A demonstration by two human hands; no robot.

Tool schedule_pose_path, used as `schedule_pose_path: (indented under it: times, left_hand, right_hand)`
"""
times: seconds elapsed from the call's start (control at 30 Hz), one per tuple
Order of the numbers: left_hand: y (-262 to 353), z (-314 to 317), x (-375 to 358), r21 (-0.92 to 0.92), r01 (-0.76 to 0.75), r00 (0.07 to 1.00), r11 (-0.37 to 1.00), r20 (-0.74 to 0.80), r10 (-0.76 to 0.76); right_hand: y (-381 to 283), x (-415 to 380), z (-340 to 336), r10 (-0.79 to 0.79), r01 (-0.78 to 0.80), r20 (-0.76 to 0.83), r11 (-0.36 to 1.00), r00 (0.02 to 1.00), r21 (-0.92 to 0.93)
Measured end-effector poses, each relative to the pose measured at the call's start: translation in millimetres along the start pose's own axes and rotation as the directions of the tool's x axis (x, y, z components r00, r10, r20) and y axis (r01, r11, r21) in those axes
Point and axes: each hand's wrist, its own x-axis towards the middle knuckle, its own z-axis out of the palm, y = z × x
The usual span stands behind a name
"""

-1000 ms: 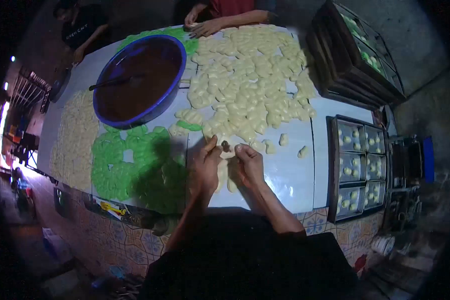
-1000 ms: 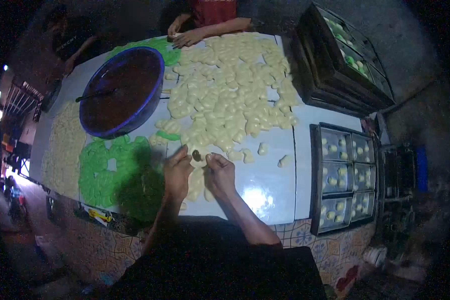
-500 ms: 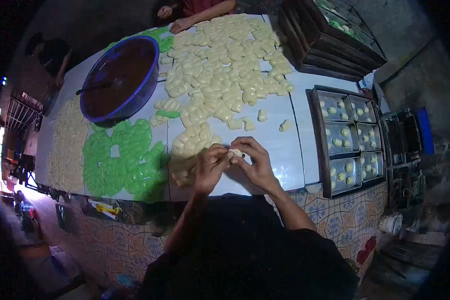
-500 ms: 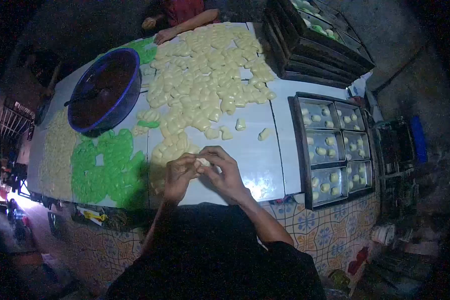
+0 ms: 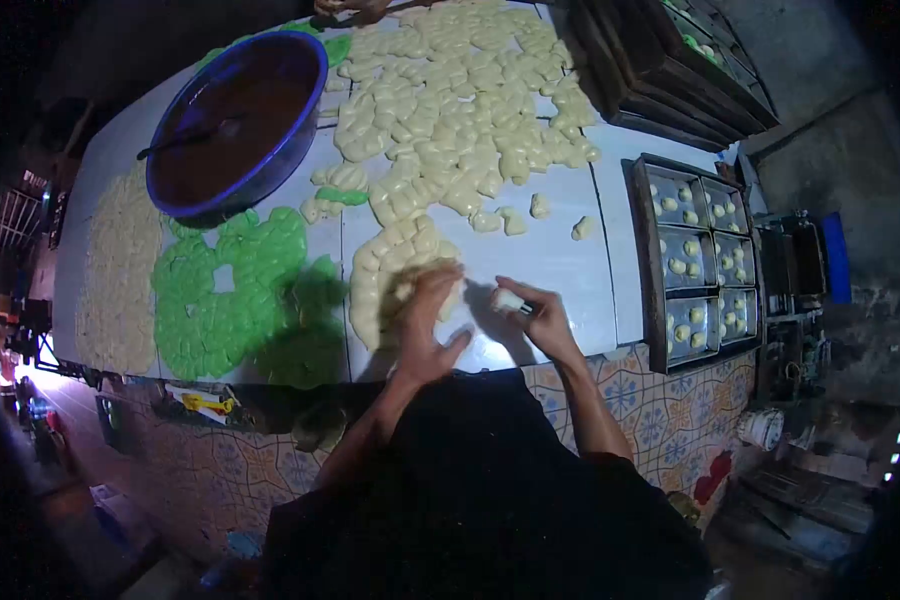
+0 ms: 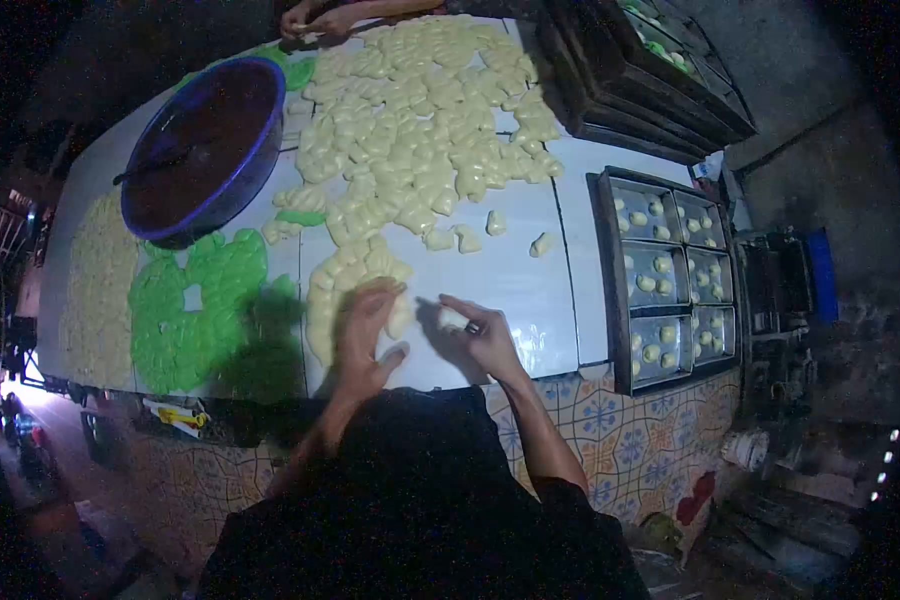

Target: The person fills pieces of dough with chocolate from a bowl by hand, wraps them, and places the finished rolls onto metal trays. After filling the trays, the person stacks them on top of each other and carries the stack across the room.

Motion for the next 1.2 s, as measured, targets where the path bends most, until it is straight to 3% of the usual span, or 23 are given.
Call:
schedule_pose_path:
  times: [0.07, 0.13, 0.17, 0.27, 0.33, 0.43, 0.47, 0.5, 0.57, 0.6, 0.7, 0.73, 0.77, 0.8, 0.87, 0.93, 1.0, 1.03, 1.07, 1.1, 1.13, 1.17, 1.2]
  left_hand:
    - [-11.9, -25.7, 4.2, 0.111, 0.133, 0.961, 0.985, -0.257, -0.101]
    - [-8.2, -63.0, -0.9, 0.243, 0.23, 0.915, 0.942, -0.383, -0.125]
    - [-18.0, -84.3, -12.6, 0.442, 0.29, 0.899, 0.849, -0.429, -0.084]
    - [-32.2, -130.3, -55.0, 0.439, 0.424, 0.742, 0.792, -0.67, -0.026]
    - [-37.5, -145.6, -72.0, 0.433, 0.494, 0.712, 0.754, -0.699, -0.065]
    - [-44.0, -149.0, -55.8, 0.55, 0.378, 0.853, 0.745, -0.519, -0.05]
    - [-50.1, -146.0, -44.9, 0.515, 0.411, 0.864, 0.752, -0.484, -0.14]
    - [-61.0, -145.2, -36.8, 0.653, 0.38, 0.908, 0.655, -0.398, -0.13]
    - [-71.7, -139.4, -27.9, 0.826, 0.368, 0.93, 0.426, -0.32, -0.182]
    - [-72.9, -135.9, -26.5, 0.865, 0.4, 0.912, 0.302, -0.342, -0.227]
    - [-75.2, -135.8, -30.6, 0.852, 0.463, 0.881, 0.243, -0.413, -0.23]
    - [-77.3, -136.1, -28.9, 0.81, 0.534, 0.837, 0.241, -0.468, -0.283]
    - [-88.8, -137.2, -30.3, 0.822, 0.543, 0.822, 0.17, -0.479, -0.308]
    - [-100.9, -138.6, -31.2, 0.845, 0.527, 0.815, 0.085, -0.475, -0.331]
    - [-72.7, -138.3, -15.6, 0.731, 0.644, 0.732, 0.227, -0.501, -0.463]
    - [-66.4, -126.3, -12.6, 0.337, 0.544, 0.75, 0.768, -0.606, -0.265]
    - [-37.3, -99.8, 1.4, 0.213, 0.38, 0.857, 0.9, -0.447, -0.257]
    - [-12.2, -76.0, 13.8, -0.293, 0.418, 0.813, 0.86, -0.302, -0.498]
    - [4.2, -52.2, 24.8, -0.705, 0.429, 0.76, 0.565, -0.057, -0.648]
    - [5.7, -36.1, 28.9, -0.807, 0.504, 0.734, 0.307, 0.212, -0.646]
    - [4.3, -25.6, 34.5, -0.818, 0.575, 0.686, 0.03, 0.461, -0.562]
    - [-20.9, -17.3, 24.8, -0.795, 0.593, 0.697, 0.128, 0.428, -0.575]
    - [-45.4, -14.5, 14.9, -0.681, 0.683, 0.578, 0.264, 0.283, -0.765]
  right_hand:
    - [21.4, 16.2, 4.0, -0.1, 0.097, -0.305, 0.995, 0.947, -0.026]
    - [29.1, 24.1, -4.1, 0.185, -0.16, -0.163, 0.974, 0.969, 0.158]
    - [63.5, 33.7, -7.1, -0.087, 0.117, -0.267, 0.988, 0.96, 0.097]
    - [42.0, 29.9, -8.5, -0.21, 0.176, -0.342, 0.976, 0.916, -0.127]
    - [13.0, 41.4, 12.1, -0.254, 0.168, -0.264, 0.936, 0.93, -0.308]
    - [-32.8, 90.9, 86.5, -0.303, 0.318, 0.112, 0.934, 0.947, -0.16]
    - [-74.2, 95.7, 120.1, -0.236, 0.263, 0.185, 0.955, 0.954, -0.14]
    - [-85.7, 118.3, 143.3, -0.297, 0.372, 0.329, 0.907, 0.897, -0.196]
    - [-56.1, 162.4, 196.9, -0.653, 0.746, 0.363, 0.608, 0.664, -0.272]
    - [-62.5, 164.2, 211.1, -0.513, 0.683, 0.46, 0.62, 0.725, -0.386]
    - [-39.9, 176.4, 223.6, -0.567, 0.753, 0.497, 0.539, 0.656, -0.378]
    - [-47.8, 167.3, 215.3, -0.439, 0.549, 0.432, 0.819, 0.788, -0.168]
    - [-58.1, 153.3, 204.3, -0.258, 0.249, 0.398, 0.966, 0.88, 0.075]
    - [-80.0, 137.7, 188.4, -0.091, -0.047, 0.332, 0.921, 0.939, 0.387]
    - [-117.8, 115.0, 133.2, -0.18, 0.097, 0.062, 0.751, 0.982, 0.653]
    - [-122.1, 99.0, 74.5, -0.595, 0.654, -0.273, 0.7, 0.756, 0.286]
    - [-140.3, 59.4, 42.7, -0.623, 0.66, -0.308, 0.751, 0.719, 0.02]
    - [-127.3, 50.9, 32.7, -0.698, 0.645, -0.212, 0.714, 0.684, -0.271]
    - [-120.1, 37.6, 37.3, -0.649, 0.613, -0.069, 0.744, 0.758, -0.266]
    - [-117.4, 17.7, 49.5, -0.435, 0.44, 0.065, 0.886, 0.898, -0.147]
    - [-96.0, 11.2, 56.6, -0.598, 0.616, 0.18, 0.691, 0.781, -0.378]
    - [-88.7, 2.5, 57.0, -0.54, 0.546, 0.084, 0.819, 0.838, -0.176]
    - [-80.0, -3.3, 52.9, -0.463, 0.461, 0.019, 0.886, 0.886, 0.047]
